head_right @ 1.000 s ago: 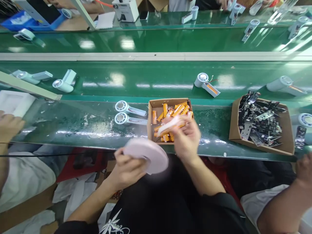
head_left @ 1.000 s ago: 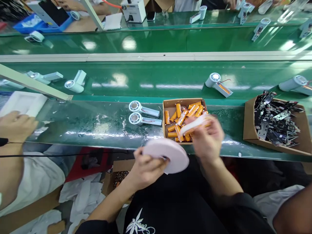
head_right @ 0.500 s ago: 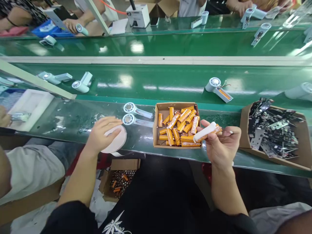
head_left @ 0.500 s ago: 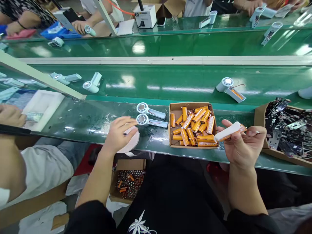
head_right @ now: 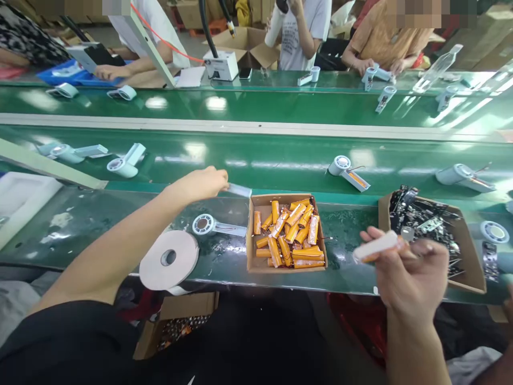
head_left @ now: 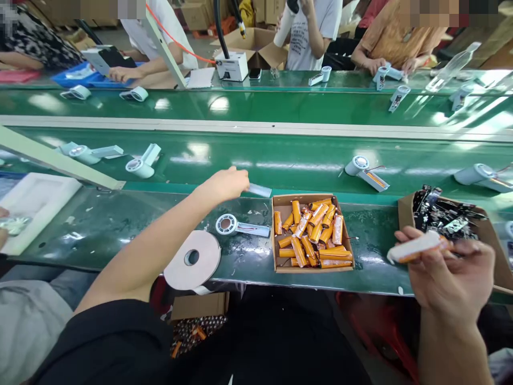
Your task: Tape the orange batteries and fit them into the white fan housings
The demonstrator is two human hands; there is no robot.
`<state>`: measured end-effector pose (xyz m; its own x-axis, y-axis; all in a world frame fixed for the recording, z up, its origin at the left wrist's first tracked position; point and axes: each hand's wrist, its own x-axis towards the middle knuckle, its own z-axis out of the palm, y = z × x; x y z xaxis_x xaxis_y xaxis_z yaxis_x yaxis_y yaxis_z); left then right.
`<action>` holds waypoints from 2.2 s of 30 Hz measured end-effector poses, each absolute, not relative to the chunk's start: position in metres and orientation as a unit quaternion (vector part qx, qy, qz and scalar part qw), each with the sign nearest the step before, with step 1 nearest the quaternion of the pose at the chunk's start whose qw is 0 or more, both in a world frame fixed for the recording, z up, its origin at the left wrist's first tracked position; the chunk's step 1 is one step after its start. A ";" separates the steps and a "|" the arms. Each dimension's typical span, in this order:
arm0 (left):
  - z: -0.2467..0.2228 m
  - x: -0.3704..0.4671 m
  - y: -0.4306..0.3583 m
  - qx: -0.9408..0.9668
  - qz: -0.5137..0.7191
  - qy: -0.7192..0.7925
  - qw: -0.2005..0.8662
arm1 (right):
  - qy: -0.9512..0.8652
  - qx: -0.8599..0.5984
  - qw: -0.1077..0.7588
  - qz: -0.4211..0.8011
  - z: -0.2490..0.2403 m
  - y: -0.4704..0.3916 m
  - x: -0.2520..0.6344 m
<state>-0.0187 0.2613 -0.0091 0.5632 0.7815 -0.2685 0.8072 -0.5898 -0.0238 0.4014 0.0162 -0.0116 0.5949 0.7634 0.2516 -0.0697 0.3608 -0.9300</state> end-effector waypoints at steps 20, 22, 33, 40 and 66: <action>-0.033 0.082 0.363 0.844 -0.026 0.523 0.114 | -0.799 -0.567 0.147 0.136 -0.040 0.298 0.263; -0.036 0.090 0.361 0.837 -0.016 0.534 0.116 | -0.809 -0.566 0.104 0.120 -0.041 0.298 0.261; -0.032 0.113 0.340 0.810 0.036 0.565 0.152 | -0.826 -0.552 -0.085 0.082 -0.039 0.298 0.250; -0.010 0.046 0.219 0.828 0.139 0.529 0.123 | -0.847 -0.512 -0.123 0.074 -0.035 0.311 0.248; -0.028 -0.088 -0.063 0.748 0.269 0.600 -0.087 | -0.792 -0.323 0.144 0.498 0.004 0.050 0.229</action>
<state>-0.0881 -0.0627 -0.0279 0.1344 0.8514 0.5071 0.9448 -0.2643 0.1934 0.2291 0.0498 0.0039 -0.7504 0.6544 -0.0934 0.3673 0.2954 -0.8820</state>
